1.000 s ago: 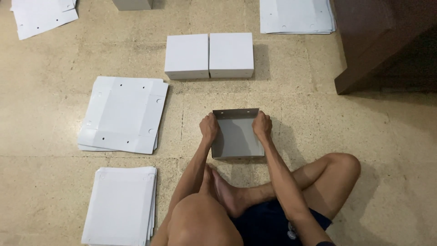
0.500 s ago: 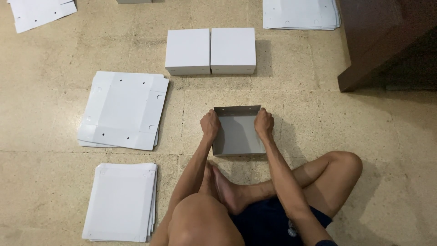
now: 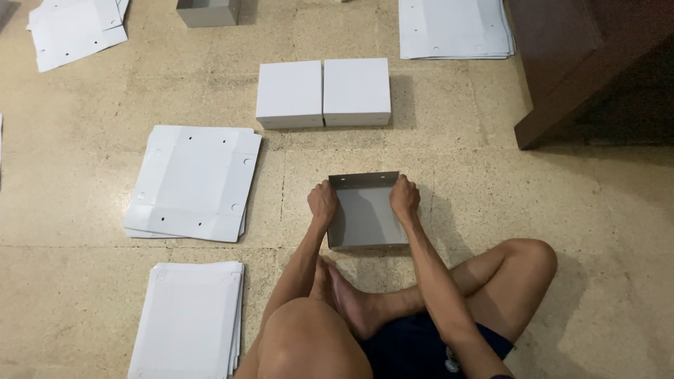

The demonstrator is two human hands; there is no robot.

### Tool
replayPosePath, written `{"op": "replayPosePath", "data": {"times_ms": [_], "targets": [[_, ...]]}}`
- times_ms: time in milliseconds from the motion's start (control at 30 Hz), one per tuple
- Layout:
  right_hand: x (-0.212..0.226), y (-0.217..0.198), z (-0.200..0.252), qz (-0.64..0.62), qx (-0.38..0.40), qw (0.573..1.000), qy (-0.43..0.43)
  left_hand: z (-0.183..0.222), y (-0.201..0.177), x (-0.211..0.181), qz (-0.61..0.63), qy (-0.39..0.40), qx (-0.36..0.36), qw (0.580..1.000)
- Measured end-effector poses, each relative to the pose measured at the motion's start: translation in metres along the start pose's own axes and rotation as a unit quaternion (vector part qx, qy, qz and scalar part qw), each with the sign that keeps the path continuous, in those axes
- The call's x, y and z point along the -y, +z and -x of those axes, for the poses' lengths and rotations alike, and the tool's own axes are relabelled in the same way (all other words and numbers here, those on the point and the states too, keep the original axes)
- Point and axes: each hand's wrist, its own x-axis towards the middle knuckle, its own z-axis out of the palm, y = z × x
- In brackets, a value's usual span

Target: Folding flat cardboard sheets into boxes and stacking them.

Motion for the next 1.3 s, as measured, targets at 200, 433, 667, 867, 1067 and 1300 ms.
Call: {"op": "replayPosePath", "data": {"times_ms": [200,433,667,867,1067,1300], "targets": [[0.008,-0.009,0.007,0.001,0.004,1.0,-0.002,-0.014,0.017,0.003,-0.021,-0.025,0.038,0.999],[0.006,-0.01,0.009,0.013,0.011,1.0,-0.013,-0.005,0.005,0.001,-0.007,-0.013,0.025,1.0],[0.001,-0.003,0.006,0.014,0.001,1.0,-0.015,0.006,-0.008,0.0,0.004,-0.003,0.005,1.0],[-0.001,-0.002,0.006,0.013,-0.012,1.0,-0.014,0.005,-0.008,-0.003,-0.002,-0.009,0.021,1.0],[0.004,-0.005,0.005,0.029,0.004,1.0,-0.006,-0.008,0.009,0.0,-0.019,-0.006,0.037,0.999],[0.001,-0.001,0.005,0.015,-0.009,1.0,-0.013,0.004,-0.01,-0.005,-0.008,-0.032,0.053,0.998]]}}
